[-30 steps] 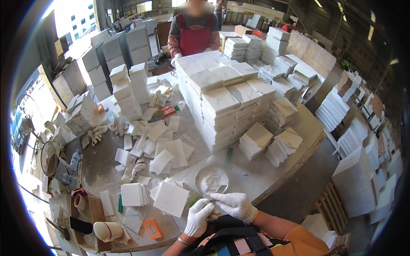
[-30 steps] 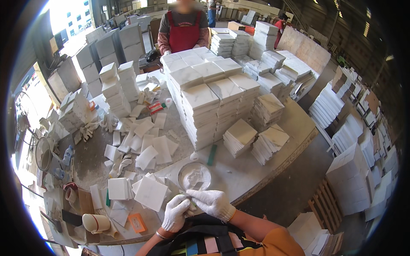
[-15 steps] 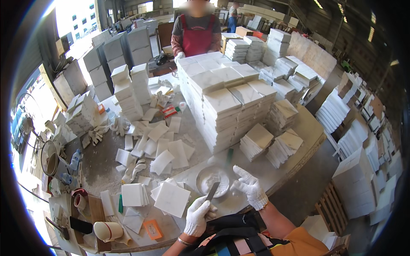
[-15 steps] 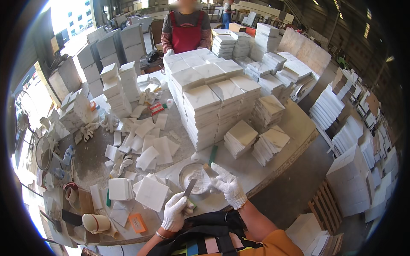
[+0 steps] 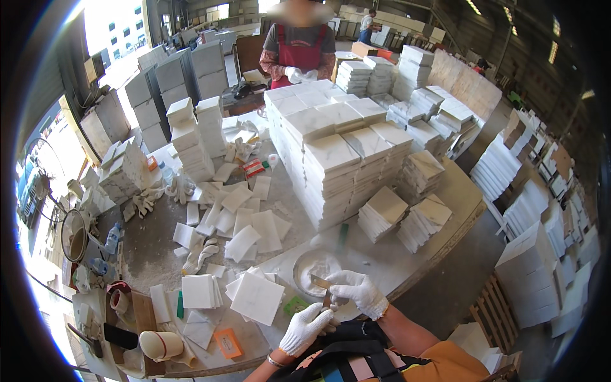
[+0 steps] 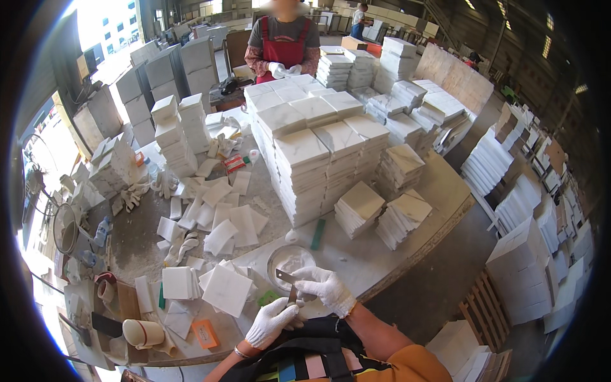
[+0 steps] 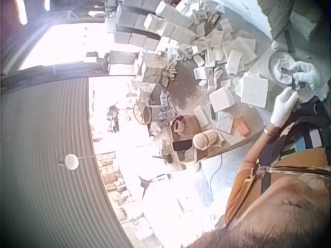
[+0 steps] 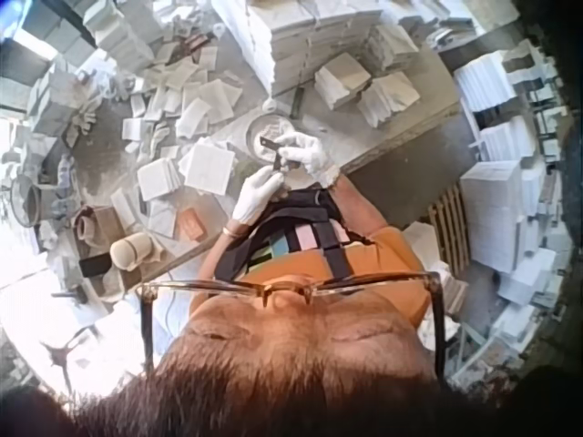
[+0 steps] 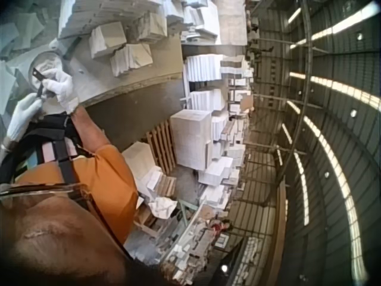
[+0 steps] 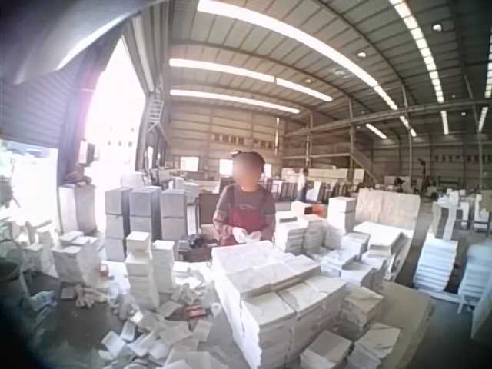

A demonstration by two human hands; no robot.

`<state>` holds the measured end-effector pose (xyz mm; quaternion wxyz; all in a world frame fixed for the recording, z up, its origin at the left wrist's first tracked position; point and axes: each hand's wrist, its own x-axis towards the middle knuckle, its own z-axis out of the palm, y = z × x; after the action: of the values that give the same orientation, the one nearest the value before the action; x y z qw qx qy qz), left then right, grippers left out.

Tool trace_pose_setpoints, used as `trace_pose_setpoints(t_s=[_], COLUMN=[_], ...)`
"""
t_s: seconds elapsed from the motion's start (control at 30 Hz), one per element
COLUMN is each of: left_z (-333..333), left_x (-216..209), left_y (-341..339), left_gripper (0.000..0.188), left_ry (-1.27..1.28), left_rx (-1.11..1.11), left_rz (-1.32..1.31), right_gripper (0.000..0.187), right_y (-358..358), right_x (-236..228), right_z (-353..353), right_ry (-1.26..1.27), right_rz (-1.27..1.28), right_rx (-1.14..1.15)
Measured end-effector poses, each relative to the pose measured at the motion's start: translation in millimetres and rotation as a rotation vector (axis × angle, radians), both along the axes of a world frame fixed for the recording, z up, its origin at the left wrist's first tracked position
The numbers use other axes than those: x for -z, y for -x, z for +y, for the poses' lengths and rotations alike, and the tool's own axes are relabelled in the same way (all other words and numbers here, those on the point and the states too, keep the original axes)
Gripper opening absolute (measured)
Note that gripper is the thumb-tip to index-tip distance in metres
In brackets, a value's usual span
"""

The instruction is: The person applies a white paste to the edges of small square tiles using a small metal spatula, then wipes the edges with a green sponge. The person repeats this process on multiple tiles, stacking the finished pieces on the table.

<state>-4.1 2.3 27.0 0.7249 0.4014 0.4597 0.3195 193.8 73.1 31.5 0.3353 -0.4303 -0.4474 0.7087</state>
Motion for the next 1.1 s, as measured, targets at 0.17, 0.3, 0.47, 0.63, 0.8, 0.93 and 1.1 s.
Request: trace_pose_setpoints(t_s=[0.17,0.3,0.47,0.63,0.8,0.93,1.1], left_z=[1.7,1.1,2.0,-3.1,0.7,-0.1,-2.0], left_x=[3.7,1.6,1.4,-4.2,-14.2,-2.3,-1.4], left_y=[1.0,5.2,2.0,4.1,7.3,1.1,4.0], left_gripper=[0.030,0.027,0.026,0.027,0.024,0.018,0.026], left_ry=[-0.040,0.093,0.098,0.096,0.082,0.117,0.091], left_rx=[-0.025,-0.161,-0.182,-0.235,-0.241,-0.256,-0.201], left_rz=[0.058,-0.053,-0.069,-0.119,-0.120,-0.128,-0.132], right_gripper=[0.036,0.040,0.031,0.033,0.032,0.035,0.045], right_y=[2.6,0.8,8.9,3.1,-7.9,6.7,-1.7], right_x=[0.2,-9.9,4.0,7.8,6.7,-6.2,-0.9], right_z=[-4.2,-8.7,-25.6,-12.3,1.3,-20.2,5.9], right_ry=[-0.112,-0.214,-0.747,-0.930,-0.982,-1.034,-1.141], right_rz=[-0.028,-0.089,-0.423,-0.644,-0.578,-0.536,-0.705], right_rx=[0.064,0.069,-0.072,0.075,0.268,0.038,0.142])
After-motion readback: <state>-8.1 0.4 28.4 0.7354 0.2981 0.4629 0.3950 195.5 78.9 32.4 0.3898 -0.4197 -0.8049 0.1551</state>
